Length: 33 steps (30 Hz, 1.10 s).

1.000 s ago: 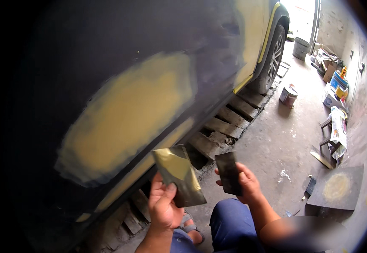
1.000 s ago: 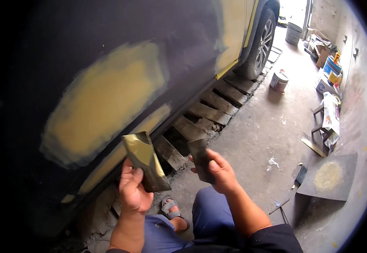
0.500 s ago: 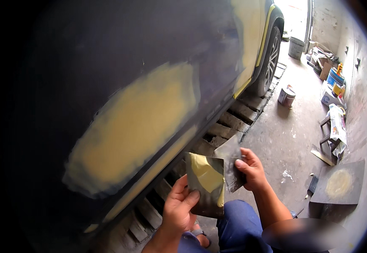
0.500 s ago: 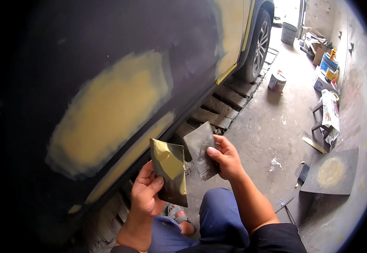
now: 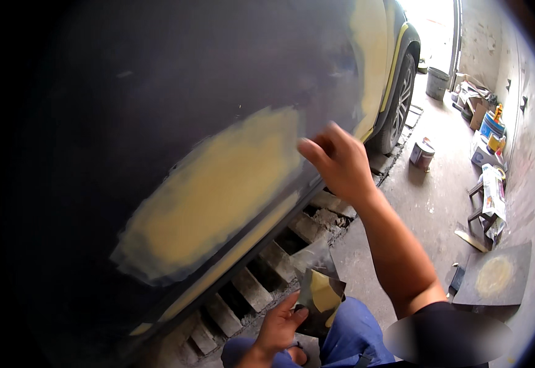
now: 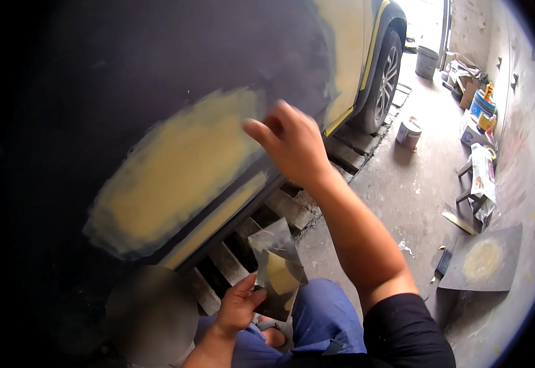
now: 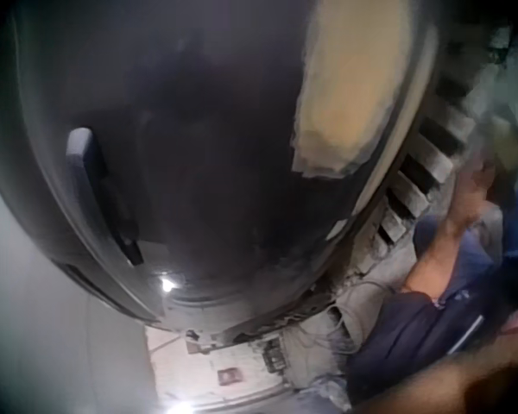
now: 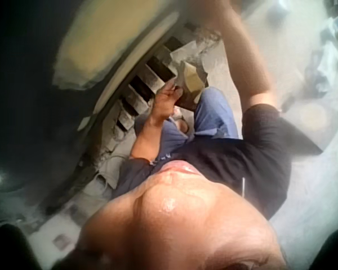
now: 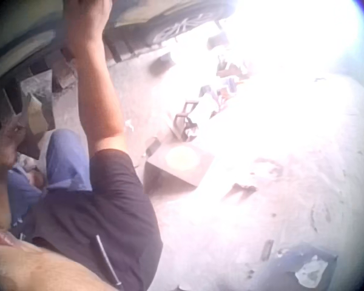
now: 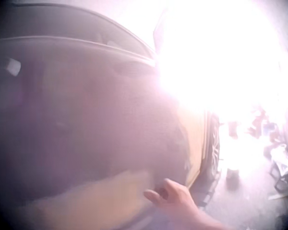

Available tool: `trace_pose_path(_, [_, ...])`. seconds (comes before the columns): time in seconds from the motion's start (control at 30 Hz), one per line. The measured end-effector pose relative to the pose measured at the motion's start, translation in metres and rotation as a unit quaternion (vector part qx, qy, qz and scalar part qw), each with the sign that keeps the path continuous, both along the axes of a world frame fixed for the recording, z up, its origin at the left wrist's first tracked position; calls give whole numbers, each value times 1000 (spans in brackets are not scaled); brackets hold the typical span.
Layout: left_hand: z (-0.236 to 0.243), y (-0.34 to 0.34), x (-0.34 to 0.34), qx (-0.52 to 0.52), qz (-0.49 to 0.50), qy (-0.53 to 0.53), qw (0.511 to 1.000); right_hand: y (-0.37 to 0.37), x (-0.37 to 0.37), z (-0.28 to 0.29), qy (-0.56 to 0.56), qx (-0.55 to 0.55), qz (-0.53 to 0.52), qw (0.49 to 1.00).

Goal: The person applies yellow body filler to a car's side panel and rear quarter panel using a small metal spreader. They repeatedly scoop filler from a larger spreader and smooth it onto the surface in short strokes.

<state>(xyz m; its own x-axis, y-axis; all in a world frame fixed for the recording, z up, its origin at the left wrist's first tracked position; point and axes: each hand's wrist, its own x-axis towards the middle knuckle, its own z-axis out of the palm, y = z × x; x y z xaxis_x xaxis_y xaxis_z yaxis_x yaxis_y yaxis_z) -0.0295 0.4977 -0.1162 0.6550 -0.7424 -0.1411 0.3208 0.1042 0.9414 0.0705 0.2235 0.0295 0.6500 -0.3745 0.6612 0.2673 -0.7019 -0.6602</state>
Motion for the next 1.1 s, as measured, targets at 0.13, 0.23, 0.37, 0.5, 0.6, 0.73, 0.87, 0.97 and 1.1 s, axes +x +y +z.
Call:
trace_pose_path(0.13, [0,-4,-6,-10,7,36,999,26,29,75,56,-155,-66,984])
trace_pose_path(0.23, [-5,1,-5,-15,2,39,999,37,34,90,86,-156,-79,981])
trace_pose_path(0.37, [-6,5,-2,-8,4,51,999,24,19,88,73,12,-43,996])
trace_pose_path(0.5, [-14,6,2,-21,36,62,997,-15,-6,21,-56,180,104,977])
trace_pose_path(0.6, [-40,13,18,141,1,-144,980,-53,-45,-69,-65,231,129,962])
trace_pose_path(0.73, [-60,-4,13,-31,12,20,999,-36,-113,-194,92,396,162,899])
trace_pose_path(0.87, [-37,-30,21,-60,-117,220,967,3,-170,-255,162,508,116,838])
trace_pose_path(0.97, [-22,-48,17,-50,-154,283,945,18,-200,-259,162,570,74,802])
trace_pose_path(1.1, [-1,-72,-8,-44,-186,371,909,14,-239,-210,167,623,71,761])
